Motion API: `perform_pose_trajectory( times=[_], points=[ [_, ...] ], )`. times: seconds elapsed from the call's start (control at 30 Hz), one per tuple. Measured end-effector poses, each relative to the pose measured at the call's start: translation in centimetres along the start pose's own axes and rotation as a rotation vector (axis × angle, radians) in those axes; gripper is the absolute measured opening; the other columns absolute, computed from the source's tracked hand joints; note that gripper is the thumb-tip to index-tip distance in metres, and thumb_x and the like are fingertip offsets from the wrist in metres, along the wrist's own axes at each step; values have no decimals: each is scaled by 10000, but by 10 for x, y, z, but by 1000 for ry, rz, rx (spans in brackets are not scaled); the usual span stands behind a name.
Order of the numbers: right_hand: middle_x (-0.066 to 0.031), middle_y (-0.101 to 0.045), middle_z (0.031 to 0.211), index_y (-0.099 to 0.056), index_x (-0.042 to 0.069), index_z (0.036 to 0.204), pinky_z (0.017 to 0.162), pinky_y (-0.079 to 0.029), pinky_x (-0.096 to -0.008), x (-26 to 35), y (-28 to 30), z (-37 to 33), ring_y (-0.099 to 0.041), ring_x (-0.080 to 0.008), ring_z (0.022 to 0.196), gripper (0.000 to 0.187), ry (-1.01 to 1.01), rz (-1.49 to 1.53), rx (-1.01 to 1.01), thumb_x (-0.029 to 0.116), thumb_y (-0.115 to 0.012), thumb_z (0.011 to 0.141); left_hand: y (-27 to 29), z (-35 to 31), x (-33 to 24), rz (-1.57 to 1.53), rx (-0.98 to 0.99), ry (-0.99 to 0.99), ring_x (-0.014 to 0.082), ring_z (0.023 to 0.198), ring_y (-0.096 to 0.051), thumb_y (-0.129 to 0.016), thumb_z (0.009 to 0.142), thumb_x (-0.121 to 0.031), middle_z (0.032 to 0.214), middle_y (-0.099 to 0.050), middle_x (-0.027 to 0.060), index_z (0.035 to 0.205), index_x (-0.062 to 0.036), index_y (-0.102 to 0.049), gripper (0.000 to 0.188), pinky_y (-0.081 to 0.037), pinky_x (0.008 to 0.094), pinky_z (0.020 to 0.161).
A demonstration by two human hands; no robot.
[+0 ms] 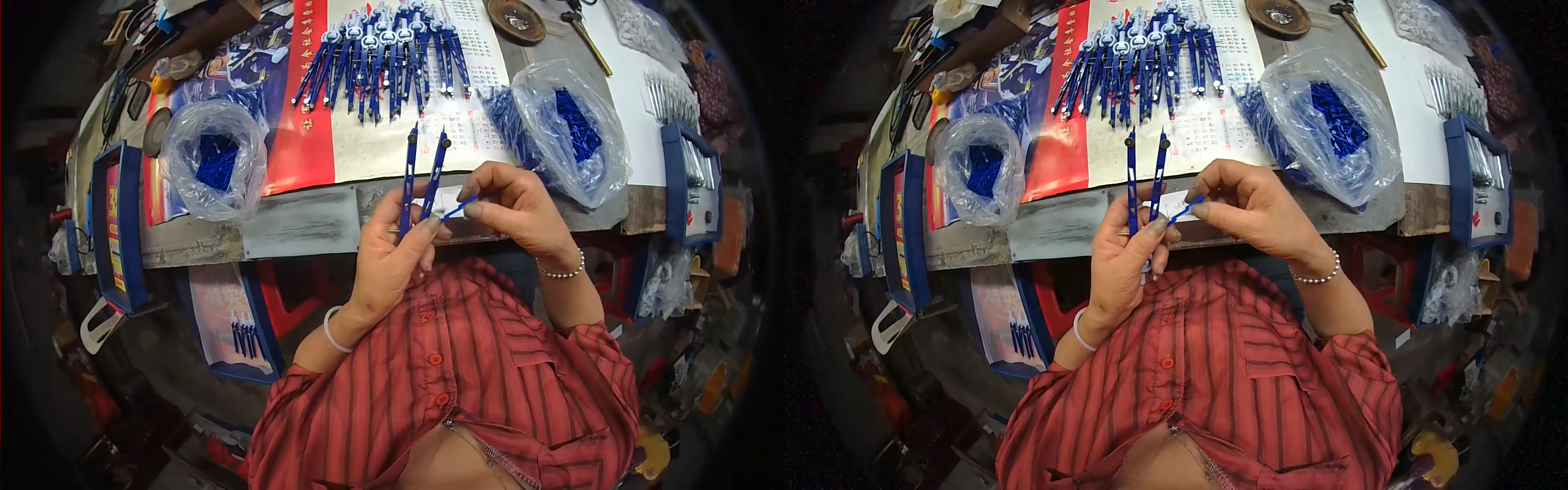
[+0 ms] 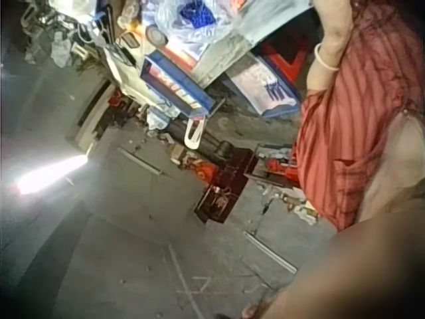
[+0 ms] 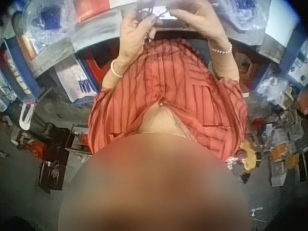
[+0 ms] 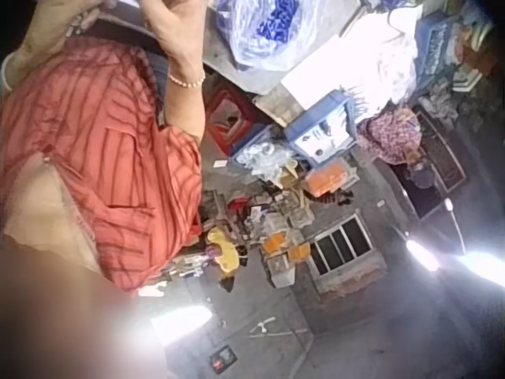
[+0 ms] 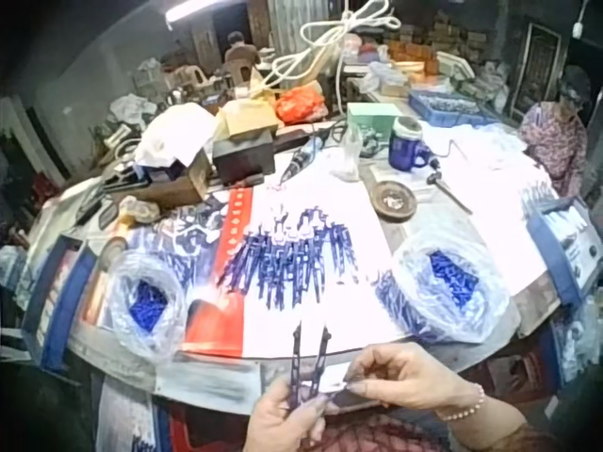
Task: Assembling small blue plastic tools by attaching white tips to the blue bodies.
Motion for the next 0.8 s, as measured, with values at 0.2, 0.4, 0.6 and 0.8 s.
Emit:
perform_pose_trajectory(
  times=[0.2, 0.4, 0.6, 0.8],
  points=[
    [13, -601, 781, -558, 17, 1022, 477, -363, -146, -8, -8, 1, -509, -8, 600, 229, -14, 16, 64, 53, -661, 821, 4, -1, 0, 107, -80, -25, 51, 517, -474, -544, 892, -19, 791, -592, 55, 1219, -18, -468, 336, -370, 171, 456],
    [5, -603, 770, -569, 15, 1007, 480, -370, -152, -12, -16, 2, -507, -13, 598, 206, -30, 40, 39, 60, -658, 827, 5, -3, 0, 204, -102, -74, 44, 528, -471, -538, 889, -3, 783, -575, 31, 1207, -11, -476, 324, -366, 169, 462],
    [-20, -593, 739, -586, 20, 955, 459, -369, -165, -26, -20, 5, -488, -41, 528, 142, -87, 137, 12, 110, -636, 857, 6, -2, 3, 198, -63, -42, 49, 530, -474, -523, 907, -30, 787, -578, 40, 1212, -9, -465, 311, -368, 176, 467],
    [-34, -571, 720, -572, 4, 966, 437, -352, -177, -27, -21, 9, -436, -43, 489, 126, -29, 324, -10, 116, -543, 916, 11, 0, 8, 71, -22, -23, 44, 539, -473, -419, 988, -208, 821, -593, 51, 1248, -12, -449, 327, -368, 170, 481]
  ],
)
Point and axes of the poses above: each hand's wrist, its own z-axis towards the middle knuckle, its own y-axis out of the back of the hand, x = y × z, the point moved 5 cm from there along z, towards the middle knuckle
